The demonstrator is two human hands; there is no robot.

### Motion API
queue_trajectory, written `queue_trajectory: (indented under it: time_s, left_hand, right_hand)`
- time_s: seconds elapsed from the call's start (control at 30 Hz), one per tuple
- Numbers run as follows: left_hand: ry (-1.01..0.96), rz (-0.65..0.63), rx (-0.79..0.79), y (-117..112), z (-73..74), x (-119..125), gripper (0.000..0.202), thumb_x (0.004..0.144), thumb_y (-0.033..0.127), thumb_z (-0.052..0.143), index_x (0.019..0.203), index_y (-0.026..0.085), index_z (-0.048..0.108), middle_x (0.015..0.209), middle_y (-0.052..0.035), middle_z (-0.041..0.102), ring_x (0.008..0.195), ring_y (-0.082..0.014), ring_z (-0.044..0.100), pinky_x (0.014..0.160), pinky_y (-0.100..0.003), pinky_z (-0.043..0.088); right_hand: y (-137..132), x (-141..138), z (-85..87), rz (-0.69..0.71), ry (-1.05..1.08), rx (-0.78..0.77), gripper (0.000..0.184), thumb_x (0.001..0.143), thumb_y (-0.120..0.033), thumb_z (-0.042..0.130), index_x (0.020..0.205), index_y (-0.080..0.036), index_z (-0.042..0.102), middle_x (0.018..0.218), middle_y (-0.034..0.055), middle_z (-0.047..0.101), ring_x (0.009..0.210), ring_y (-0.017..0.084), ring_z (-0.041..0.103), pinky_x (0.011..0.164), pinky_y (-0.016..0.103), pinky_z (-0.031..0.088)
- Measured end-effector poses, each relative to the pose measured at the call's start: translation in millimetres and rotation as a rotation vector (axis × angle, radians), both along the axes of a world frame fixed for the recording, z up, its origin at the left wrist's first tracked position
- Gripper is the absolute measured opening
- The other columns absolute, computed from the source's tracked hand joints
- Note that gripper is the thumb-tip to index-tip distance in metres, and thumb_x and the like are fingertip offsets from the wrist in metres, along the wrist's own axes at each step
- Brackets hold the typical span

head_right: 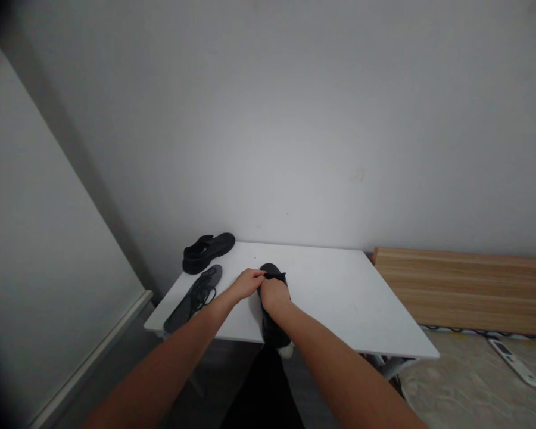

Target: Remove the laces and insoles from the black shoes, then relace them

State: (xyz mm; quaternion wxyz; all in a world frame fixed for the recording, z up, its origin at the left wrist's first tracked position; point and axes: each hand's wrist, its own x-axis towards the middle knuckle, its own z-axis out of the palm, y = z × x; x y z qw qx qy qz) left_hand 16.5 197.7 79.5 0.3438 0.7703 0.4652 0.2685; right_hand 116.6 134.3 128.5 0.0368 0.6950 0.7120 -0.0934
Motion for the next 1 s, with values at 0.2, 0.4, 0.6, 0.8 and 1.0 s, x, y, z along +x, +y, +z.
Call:
queue_trajectory:
  time_s: [0.2, 0.4, 0.6, 0.8, 1.0]
  left_hand:
    - [0.013, 0.001, -0.005, -0.1, 0.4, 0.9, 0.028, 0.072, 0.023, 0.043, 0.076, 0.015, 0.069, 0.066, 0.0009, 0.064, 0.072, -0.0152, 0.055, 0.066, -0.024, 0.041]
    - [0.010, 0.001, -0.007, -0.4, -0.6, -0.1, 0.027, 0.073, 0.024, 0.042, 0.076, 0.015, 0.068, 0.067, 0.0007, 0.063, 0.069, -0.0140, 0.054, 0.064, -0.023, 0.040]
    - [-0.023, 0.016, -0.009, -1.0, -4.4, 0.9, 0.029, 0.075, 0.026, 0.042, 0.080, 0.015, 0.067, 0.070, 0.0003, 0.064, 0.071, -0.0140, 0.055, 0.066, -0.024, 0.041]
    - [-0.047, 0.025, 0.018, -2.0, -7.2, 3.3, 0.031, 0.077, 0.028, 0.040, 0.085, 0.016, 0.068, 0.088, -0.0010, 0.067, 0.087, -0.0153, 0.056, 0.079, -0.025, 0.041]
    - [-0.028, 0.013, 0.022, -3.0, -5.1, 4.0, 0.032, 0.077, 0.028, 0.040, 0.086, 0.015, 0.068, 0.088, -0.0019, 0.068, 0.085, -0.0159, 0.058, 0.079, -0.026, 0.042]
  right_hand:
    - [8.5, -1.9, -14.9, -0.107, 0.017, -0.042, 0.026, 0.090, -0.026, 0.044, 0.103, -0.010, 0.059, 0.101, 0.0096, 0.065, 0.091, 0.017, 0.062, 0.080, 0.035, 0.050]
    - [0.4, 10.6, 5.0, 0.057, 0.067, -0.062, 0.024, 0.088, -0.021, 0.044, 0.103, -0.009, 0.060, 0.104, 0.0129, 0.064, 0.093, 0.018, 0.061, 0.080, 0.030, 0.046]
    - [-20.7, 58.4, 37.2, 0.341, 0.110, -0.050, 0.023, 0.085, -0.021, 0.045, 0.095, -0.020, 0.066, 0.096, 0.0030, 0.068, 0.090, 0.014, 0.061, 0.077, 0.020, 0.040]
    - [-22.3, 47.7, 21.7, 0.459, -0.049, -0.158, 0.017, 0.073, -0.020, 0.059, 0.085, -0.013, 0.069, 0.086, 0.0119, 0.069, 0.084, 0.025, 0.063, 0.070, 0.030, 0.044]
    - [-16.4, 22.8, 14.6, 0.495, -0.202, -0.278, 0.026, 0.063, 0.000, 0.063, 0.087, -0.007, 0.068, 0.093, 0.0175, 0.068, 0.089, 0.025, 0.063, 0.076, 0.032, 0.048]
